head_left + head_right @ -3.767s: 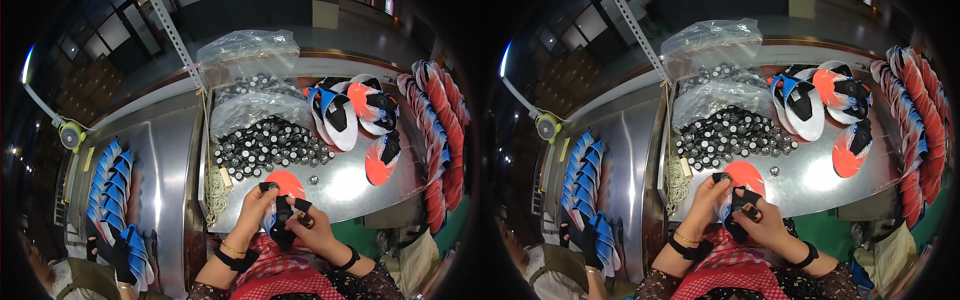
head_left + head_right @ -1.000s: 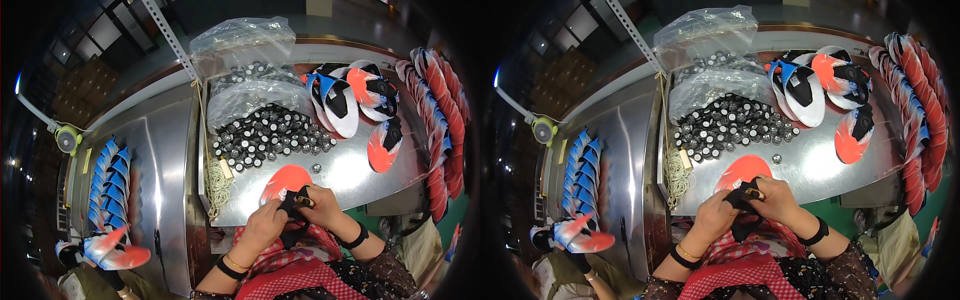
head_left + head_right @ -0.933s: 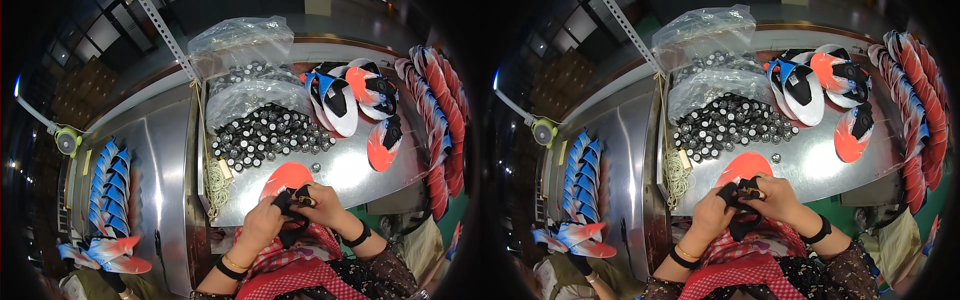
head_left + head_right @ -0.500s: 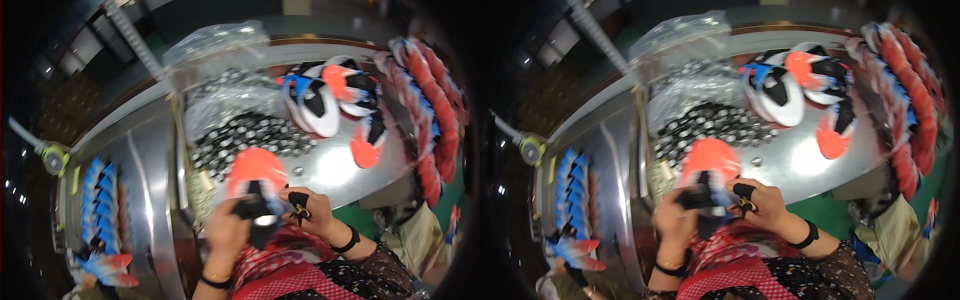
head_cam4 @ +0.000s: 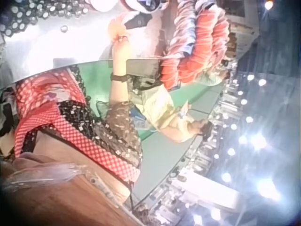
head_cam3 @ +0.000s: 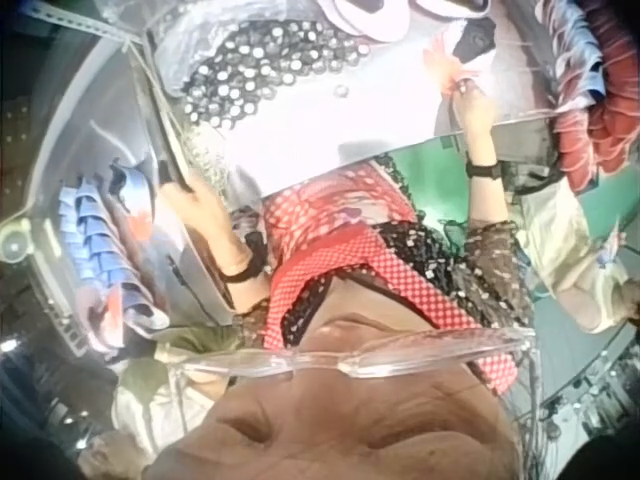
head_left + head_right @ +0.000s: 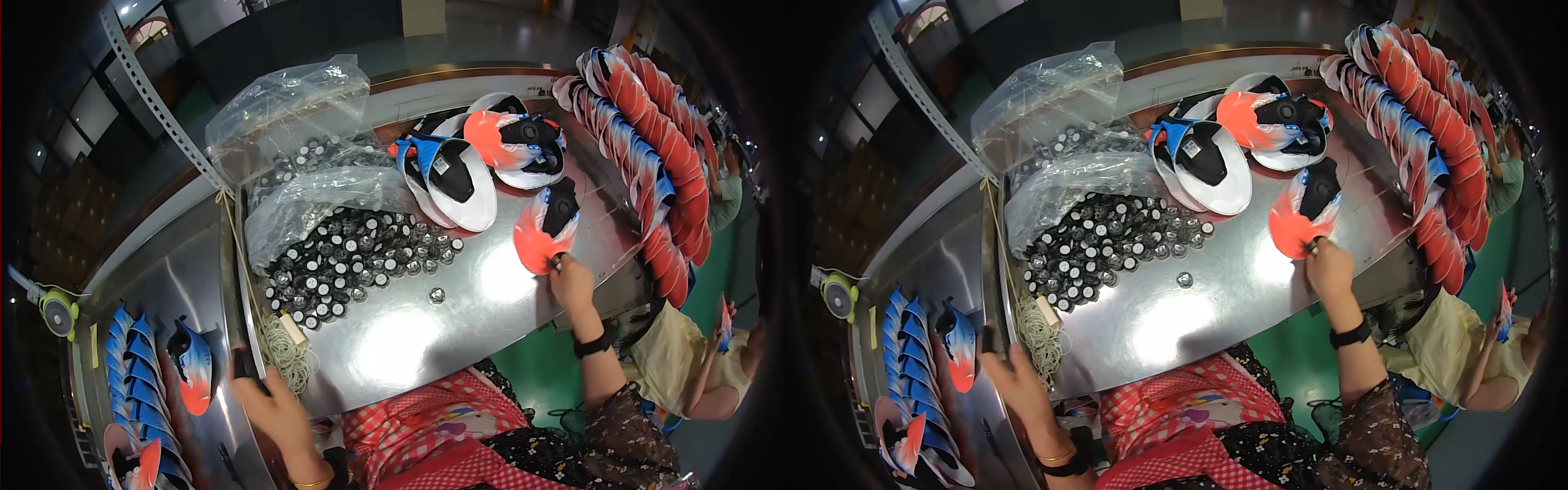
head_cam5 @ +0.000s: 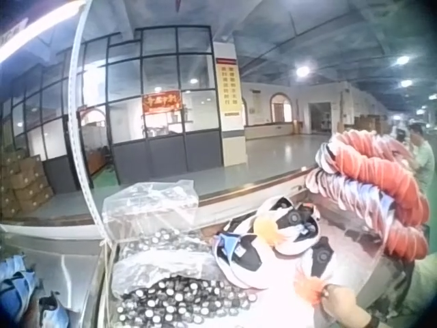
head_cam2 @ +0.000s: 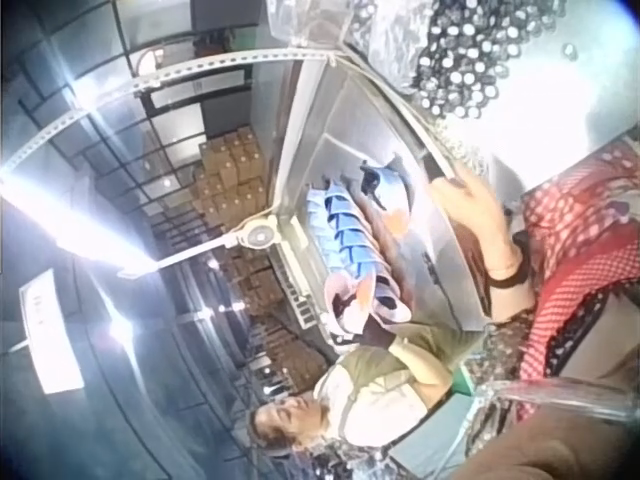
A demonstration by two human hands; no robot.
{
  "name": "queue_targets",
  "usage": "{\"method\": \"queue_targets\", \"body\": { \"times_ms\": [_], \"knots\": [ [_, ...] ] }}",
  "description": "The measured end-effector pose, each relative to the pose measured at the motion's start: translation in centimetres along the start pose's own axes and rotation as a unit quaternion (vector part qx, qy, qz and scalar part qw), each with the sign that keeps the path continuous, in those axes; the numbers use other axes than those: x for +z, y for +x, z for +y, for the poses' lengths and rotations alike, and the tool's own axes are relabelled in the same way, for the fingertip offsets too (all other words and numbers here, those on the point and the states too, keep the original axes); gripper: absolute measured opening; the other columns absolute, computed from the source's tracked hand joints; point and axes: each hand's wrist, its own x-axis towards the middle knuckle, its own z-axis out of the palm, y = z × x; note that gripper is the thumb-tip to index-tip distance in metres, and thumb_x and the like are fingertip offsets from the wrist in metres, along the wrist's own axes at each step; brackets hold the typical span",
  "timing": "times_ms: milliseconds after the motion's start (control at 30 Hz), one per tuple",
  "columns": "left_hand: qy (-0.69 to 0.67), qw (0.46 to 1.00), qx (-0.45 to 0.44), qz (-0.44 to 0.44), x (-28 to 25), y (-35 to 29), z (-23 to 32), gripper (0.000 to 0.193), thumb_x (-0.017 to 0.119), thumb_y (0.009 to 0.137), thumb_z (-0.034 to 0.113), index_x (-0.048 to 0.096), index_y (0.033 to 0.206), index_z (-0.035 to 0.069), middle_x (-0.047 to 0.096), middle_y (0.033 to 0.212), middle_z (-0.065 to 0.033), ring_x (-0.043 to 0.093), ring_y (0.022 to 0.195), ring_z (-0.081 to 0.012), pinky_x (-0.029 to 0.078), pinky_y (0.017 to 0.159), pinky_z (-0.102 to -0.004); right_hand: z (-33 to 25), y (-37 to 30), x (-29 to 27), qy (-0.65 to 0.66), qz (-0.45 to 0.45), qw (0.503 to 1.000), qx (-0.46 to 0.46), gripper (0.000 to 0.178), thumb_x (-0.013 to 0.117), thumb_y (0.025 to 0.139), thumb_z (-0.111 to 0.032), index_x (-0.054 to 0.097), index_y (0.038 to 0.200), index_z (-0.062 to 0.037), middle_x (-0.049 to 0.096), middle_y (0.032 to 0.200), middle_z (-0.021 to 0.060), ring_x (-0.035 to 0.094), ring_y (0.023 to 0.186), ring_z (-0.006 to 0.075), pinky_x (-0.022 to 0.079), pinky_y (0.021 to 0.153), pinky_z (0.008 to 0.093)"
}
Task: Attaching straps and buckles to shoe upper components at a shoe factory workstation.
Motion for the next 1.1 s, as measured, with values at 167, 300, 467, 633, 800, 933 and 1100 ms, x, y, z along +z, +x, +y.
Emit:
{"method": "queue_targets", "body": {
  "times_ms": [167, 300, 467, 633, 800, 933, 1100],
  "knots": [
    [-0.134, 0.942, 0.188, -0.244, 3.4, -3.7, 3.4, 0.016, 0.058, 0.082, 0.009, 0.054, 0.086, -0.006, 0.055, 0.112, -0.0221, 0.054, 0.101, -0.0366, 0.043, 0.087, -0.0414, -6.8, -3.2, -3.4, 0.047, -0.166, 0.979, -0.107, 0.015, 0.062, 0.067, -0.015, 0.06, 0.078, -0.0043, 0.063, 0.074, 0.0179, 0.061, 0.066, 0.0367, 0.05, 0.061, 0.0441],
    [-0.164, 0.88, 0.23, -0.381, 5.1, -5.2, 3.8, 0.015, 0.06, 0.082, 0.011, 0.057, 0.085, -0.003, 0.06, 0.1, -0.0186, 0.058, 0.088, -0.035, 0.048, 0.075, -0.0397, -8.3, -3.1, -6.0, 0.135, -0.105, 0.98, -0.1, 0.013, 0.063, 0.068, -0.013, 0.056, 0.076, -0.0044, 0.063, 0.077, 0.0157, 0.061, 0.066, 0.0366, 0.049, 0.06, 0.0433],
    [-0.171, 0.843, 0.213, -0.463, 5.9, -6.3, 4.3, 0.014, 0.057, 0.083, 0.011, 0.06, 0.092, 0.001, 0.062, 0.095, -0.012, 0.059, 0.083, -0.0306, 0.048, 0.071, -0.039, -5.2, 0.1, -6.7, 0.093, -0.036, 0.988, -0.115, 0.023, 0.066, 0.067, -0.012, 0.06, 0.089, -0.0068, 0.061, 0.074, 0.0161, 0.06, 0.068, 0.0358, 0.047, 0.058, 0.0436],
    [-0.171, 0.842, 0.194, -0.473, 7.0, -7.1, 4.5, 0.031, 0.061, 0.082, 0.014, 0.057, 0.111, 0.005, 0.059, 0.102, -0.014, 0.058, 0.09, -0.0313, 0.048, 0.076, -0.0358, -5.9, -0.3, -7.5, -0.015, -0.181, 0.976, -0.122, 0.031, 0.068, 0.07, -0.014, 0.062, 0.099, -0.0051, 0.062, 0.078, 0.0193, 0.06, 0.07, 0.0353, 0.047, 0.058, 0.0412],
    [-0.221, 0.849, 0.256, -0.405, 7.8, -7.4, 5.2, 0.05, 0.064, 0.08, 0.02, 0.049, 0.126, 0.006, 0.045, 0.125, -0.0207, 0.044, 0.114, -0.0393, 0.036, 0.097, -0.0414, -10.8, -4.7, -8.6, 0.347, -0.381, 0.856, -0.043, 0.031, 0.07, 0.076, -0.025, 0.06, 0.092, -0.0002, 0.064, 0.076, 0.015, 0.062, 0.069, 0.0237, 0.048, 0.064, 0.0347],
    [-0.18, 0.884, 0.213, -0.376, 8.8, -7.0, 3.5, 0.039, 0.061, 0.082, 0.023, 0.055, 0.112, -0.001, 0.042, 0.128, -0.0253, 0.042, 0.116, -0.0428, 0.034, 0.097, -0.0458, -13.7, -8.3, -7.5, 0.451, -0.495, 0.742, -0.043, 0.036, 0.069, 0.079, -0.029, 0.061, 0.101, -0.0013, 0.066, 0.081, 0.0106, 0.062, 0.078, 0.0156, 0.048, 0.072, 0.0294],
    [-0.299, 0.856, 0.019, -0.421, 7.3, -4.0, 1.9, 0.024, 0.047, 0.091, 0.018, 0.062, 0.09, -0.001, 0.059, 0.107, -0.0168, 0.055, 0.102, -0.0326, 0.042, 0.087, -0.0367, -16.8, -8.0, -10.1, 0.506, -0.611, 0.609, -0.009, 0.026, 0.063, 0.085, -0.012, 0.058, 0.107, 0.002, 0.067, 0.087, 0.0038, 0.062, 0.084, 0.0096, 0.049, 0.077, 0.0241]
  ]
}}
